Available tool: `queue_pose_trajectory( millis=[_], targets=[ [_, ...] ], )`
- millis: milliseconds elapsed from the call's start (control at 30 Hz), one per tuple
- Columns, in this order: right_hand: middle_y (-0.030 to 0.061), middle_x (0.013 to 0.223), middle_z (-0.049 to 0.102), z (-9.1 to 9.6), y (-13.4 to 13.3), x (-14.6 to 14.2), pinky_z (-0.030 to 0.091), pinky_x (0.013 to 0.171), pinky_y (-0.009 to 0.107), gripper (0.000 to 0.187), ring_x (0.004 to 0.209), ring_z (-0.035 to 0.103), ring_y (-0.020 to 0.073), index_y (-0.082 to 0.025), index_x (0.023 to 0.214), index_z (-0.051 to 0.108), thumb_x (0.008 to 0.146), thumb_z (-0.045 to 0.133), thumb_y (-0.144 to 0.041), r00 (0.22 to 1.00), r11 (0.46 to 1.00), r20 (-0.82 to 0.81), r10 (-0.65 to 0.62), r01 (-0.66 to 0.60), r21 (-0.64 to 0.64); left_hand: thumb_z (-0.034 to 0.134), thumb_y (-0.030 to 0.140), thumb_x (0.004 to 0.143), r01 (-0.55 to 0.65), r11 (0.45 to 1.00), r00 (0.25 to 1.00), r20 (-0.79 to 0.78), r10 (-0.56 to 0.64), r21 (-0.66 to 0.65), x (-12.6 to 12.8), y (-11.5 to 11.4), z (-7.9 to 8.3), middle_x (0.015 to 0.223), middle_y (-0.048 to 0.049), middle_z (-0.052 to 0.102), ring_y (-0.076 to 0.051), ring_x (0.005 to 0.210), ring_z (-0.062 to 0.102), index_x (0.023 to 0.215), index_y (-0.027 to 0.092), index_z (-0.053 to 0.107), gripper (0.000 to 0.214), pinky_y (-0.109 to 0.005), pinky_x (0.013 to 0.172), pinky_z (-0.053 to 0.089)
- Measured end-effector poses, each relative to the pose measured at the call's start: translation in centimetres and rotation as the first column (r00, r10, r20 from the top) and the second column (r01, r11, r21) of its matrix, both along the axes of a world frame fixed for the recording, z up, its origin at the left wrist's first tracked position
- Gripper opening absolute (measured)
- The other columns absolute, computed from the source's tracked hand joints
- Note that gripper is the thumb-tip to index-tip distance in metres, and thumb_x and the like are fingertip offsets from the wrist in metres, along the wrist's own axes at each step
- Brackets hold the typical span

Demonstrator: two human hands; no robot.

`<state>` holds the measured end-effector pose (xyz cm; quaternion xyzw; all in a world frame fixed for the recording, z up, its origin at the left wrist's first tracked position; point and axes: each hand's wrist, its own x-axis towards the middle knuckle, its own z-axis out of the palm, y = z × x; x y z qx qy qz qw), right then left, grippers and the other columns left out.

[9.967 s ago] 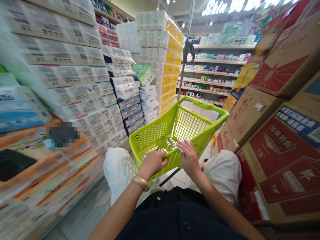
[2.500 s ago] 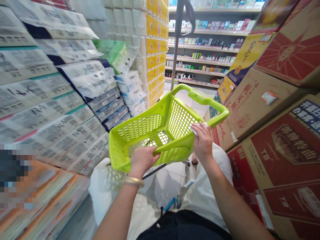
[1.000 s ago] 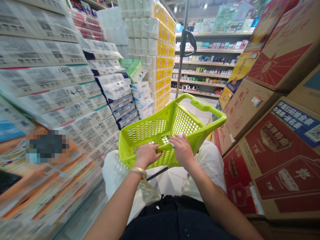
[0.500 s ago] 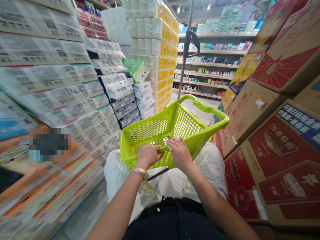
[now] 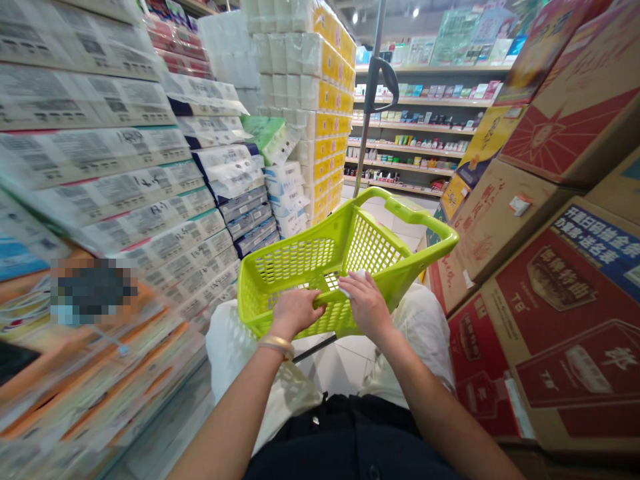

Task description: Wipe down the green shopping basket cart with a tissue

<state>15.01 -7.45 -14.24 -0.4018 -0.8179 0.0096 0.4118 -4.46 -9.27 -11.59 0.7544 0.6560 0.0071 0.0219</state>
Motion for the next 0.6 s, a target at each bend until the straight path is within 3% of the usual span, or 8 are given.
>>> queue_pose_trajectory(
  millis=[200, 267, 367, 433, 600],
  targets=[
    [0.0085, 0.117, 0.071, 1.0, 1.4, 2.9, 0.020, 0.119, 0.055, 0.041, 0.127, 0.054, 0.0244, -0.020, 0.111, 0.070, 0.086, 0.040, -0.007, 0.944, 0.957, -0.174, -0.279, 0.289, 0.033, 0.048, 0.054, 0.086, -0.015, 1.000, 1.000, 0.013, 0.015, -0.014, 0.1, 0.1, 0.0, 0.097, -0.0070, 0.074, -0.025, 0.093, 0.068, 0.101, 0.029, 0.070, 0.036, -0.033, 0.077, 0.047],
    [0.0081, 0.117, 0.071, 0.7, 1.1, 2.0, 0.021, 0.119, 0.054, 0.040, 0.127, 0.054, 0.0242, -0.020, 0.111, 0.069, 0.087, 0.041, -0.008, 0.958, 0.967, -0.144, -0.248, 0.253, 0.024, 0.048, 0.054, 0.086, -0.017, 1.000, 1.000, 0.005, 0.017, -0.011, 0.2, 0.1, 0.0, 0.097, -0.0069, 0.074, -0.025, 0.093, 0.068, 0.102, 0.029, 0.070, 0.037, -0.033, 0.077, 0.047],
    [0.0057, 0.120, 0.070, -0.1, 0.1, -0.3, 0.026, 0.118, 0.049, 0.040, 0.125, 0.056, 0.0215, -0.023, 0.112, 0.069, 0.088, 0.041, -0.008, 0.997, 0.998, -0.029, -0.064, 0.064, -0.004, 0.048, 0.053, 0.086, -0.008, 1.000, 1.000, -0.005, 0.008, 0.001, 0.3, 0.2, 0.0, 0.098, -0.0073, 0.075, -0.027, 0.095, 0.068, 0.106, 0.029, 0.070, 0.038, -0.034, 0.076, 0.048],
    [0.0046, 0.121, 0.070, -0.3, -0.2, -0.7, 0.027, 0.117, 0.047, 0.041, 0.125, 0.056, 0.0201, -0.023, 0.113, 0.069, 0.088, 0.040, -0.007, 1.000, 1.000, -0.003, -0.002, 0.002, -0.015, 0.048, 0.053, 0.086, -0.007, 1.000, 1.000, -0.004, 0.007, 0.001, 0.3, 0.2, 0.0, 0.099, -0.0073, 0.075, -0.027, 0.095, 0.068, 0.107, 0.030, 0.069, 0.038, -0.034, 0.076, 0.048],
    [0.0086, 0.119, 0.070, 0.6, 1.1, 2.3, 0.023, 0.118, 0.054, 0.041, 0.128, 0.053, 0.0239, -0.020, 0.112, 0.069, 0.088, 0.039, -0.008, 0.962, 0.974, -0.160, -0.222, 0.227, 0.012, 0.049, 0.053, 0.086, -0.023, 1.000, 1.000, 0.010, 0.023, -0.015, 0.4, 0.2, 0.2, 0.099, -0.0064, 0.074, -0.025, 0.093, 0.068, 0.102, 0.030, 0.070, 0.036, -0.033, 0.077, 0.047]
  ],
)
